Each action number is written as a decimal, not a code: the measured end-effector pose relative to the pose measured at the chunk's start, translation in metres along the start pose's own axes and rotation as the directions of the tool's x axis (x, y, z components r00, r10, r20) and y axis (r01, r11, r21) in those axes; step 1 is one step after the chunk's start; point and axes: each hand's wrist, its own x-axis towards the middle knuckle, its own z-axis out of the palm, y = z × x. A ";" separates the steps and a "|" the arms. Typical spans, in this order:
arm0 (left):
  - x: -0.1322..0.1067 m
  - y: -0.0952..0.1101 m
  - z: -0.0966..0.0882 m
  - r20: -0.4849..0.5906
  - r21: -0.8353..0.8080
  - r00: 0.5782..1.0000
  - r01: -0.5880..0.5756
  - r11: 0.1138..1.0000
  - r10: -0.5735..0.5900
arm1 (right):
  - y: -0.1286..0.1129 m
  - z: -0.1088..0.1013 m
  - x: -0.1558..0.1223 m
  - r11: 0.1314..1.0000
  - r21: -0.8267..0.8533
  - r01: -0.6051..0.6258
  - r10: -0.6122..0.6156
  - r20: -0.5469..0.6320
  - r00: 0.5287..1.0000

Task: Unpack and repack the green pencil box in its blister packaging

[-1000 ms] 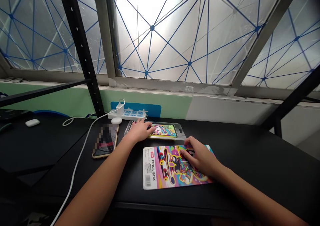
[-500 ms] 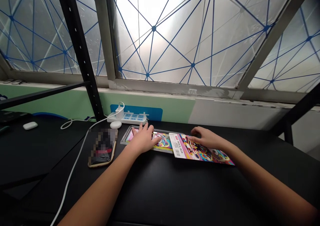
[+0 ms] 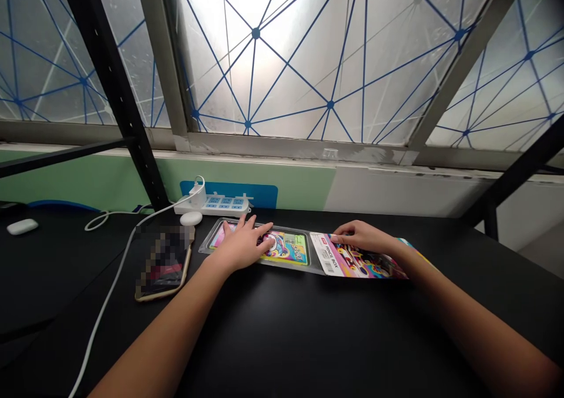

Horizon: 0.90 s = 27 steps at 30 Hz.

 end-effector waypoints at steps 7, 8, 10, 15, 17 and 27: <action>-0.003 0.003 -0.001 -0.012 -0.006 1.000 0.008 1.000 -0.008 | -0.001 0.003 -0.002 1.000 0.000 0.029 -0.029 -0.088 0.996; -0.003 0.002 -0.001 -0.016 -0.009 1.000 0.007 1.000 -0.008 | -0.001 0.003 -0.003 0.999 -0.001 0.037 -0.036 -0.121 0.992; -0.004 0.002 -0.001 -0.018 -0.009 1.000 0.005 1.000 -0.005 | -0.002 0.004 -0.005 0.999 -0.005 0.046 -0.047 -0.186 0.981; -0.004 0.006 0.000 -0.008 -0.002 0.999 0.036 0.999 -0.036 | -0.015 0.018 -0.008 0.998 -0.039 0.040 -0.049 -0.276 0.960; -0.005 0.012 0.003 -0.026 -0.026 0.999 0.029 0.999 -0.029 | -0.024 0.029 -0.005 0.997 -0.067 0.049 -0.067 -0.289 0.955; -0.018 0.040 -0.010 -0.120 -0.757 0.991 -0.128 0.641 0.057 | -0.043 0.051 0.002 0.981 -0.175 0.087 -0.131 -0.255 0.958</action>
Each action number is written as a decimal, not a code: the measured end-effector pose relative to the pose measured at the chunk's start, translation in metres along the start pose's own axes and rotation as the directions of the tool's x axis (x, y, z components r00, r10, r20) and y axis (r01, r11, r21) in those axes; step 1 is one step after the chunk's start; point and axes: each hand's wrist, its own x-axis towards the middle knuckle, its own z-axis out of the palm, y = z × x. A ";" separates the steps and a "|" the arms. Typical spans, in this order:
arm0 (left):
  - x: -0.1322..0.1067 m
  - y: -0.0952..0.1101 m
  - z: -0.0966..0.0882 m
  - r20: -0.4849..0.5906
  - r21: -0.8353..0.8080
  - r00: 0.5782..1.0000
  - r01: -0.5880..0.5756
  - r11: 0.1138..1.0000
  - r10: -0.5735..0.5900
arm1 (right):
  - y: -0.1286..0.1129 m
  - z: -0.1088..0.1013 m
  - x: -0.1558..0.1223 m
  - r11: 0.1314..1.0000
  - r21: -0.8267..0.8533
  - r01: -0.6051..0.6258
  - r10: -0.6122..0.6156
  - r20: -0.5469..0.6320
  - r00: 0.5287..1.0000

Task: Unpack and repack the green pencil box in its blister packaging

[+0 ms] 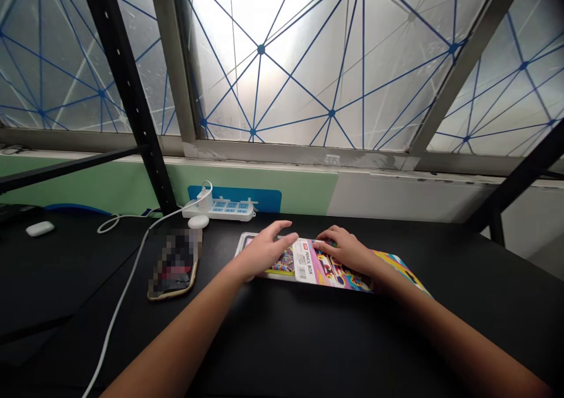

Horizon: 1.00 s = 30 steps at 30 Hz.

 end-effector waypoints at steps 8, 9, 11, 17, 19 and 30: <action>0.014 -0.034 -0.037 -0.390 0.006 0.919 0.069 0.998 -0.061 | 0.006 -0.024 -0.005 0.998 0.058 0.028 -0.041 0.243 0.969; 0.014 -0.038 -0.035 -0.384 -0.026 0.919 0.089 0.996 -0.092 | 0.006 -0.025 -0.003 0.998 0.055 0.024 -0.037 0.253 0.967; 0.011 -0.041 -0.030 -0.375 -0.093 0.916 0.117 0.989 -0.144 | 0.006 -0.027 0.001 0.999 0.047 0.021 -0.032 0.255 0.966; 0.003 -0.032 -0.017 -0.372 -0.201 0.912 0.102 0.974 -0.172 | -0.034 -0.015 0.024 0.987 -0.056 0.153 -0.134 0.257 0.957; 0.003 -0.032 -0.018 -0.347 -0.249 0.923 0.080 0.965 -0.166 | -0.059 -0.003 0.034 0.968 -0.107 0.226 -0.189 0.278 0.942; 0.009 -0.043 -0.039 -0.334 -0.698 0.880 0.010 0.716 -0.338 | -0.097 0.007 0.055 0.959 -0.069 0.274 -0.249 0.253 0.935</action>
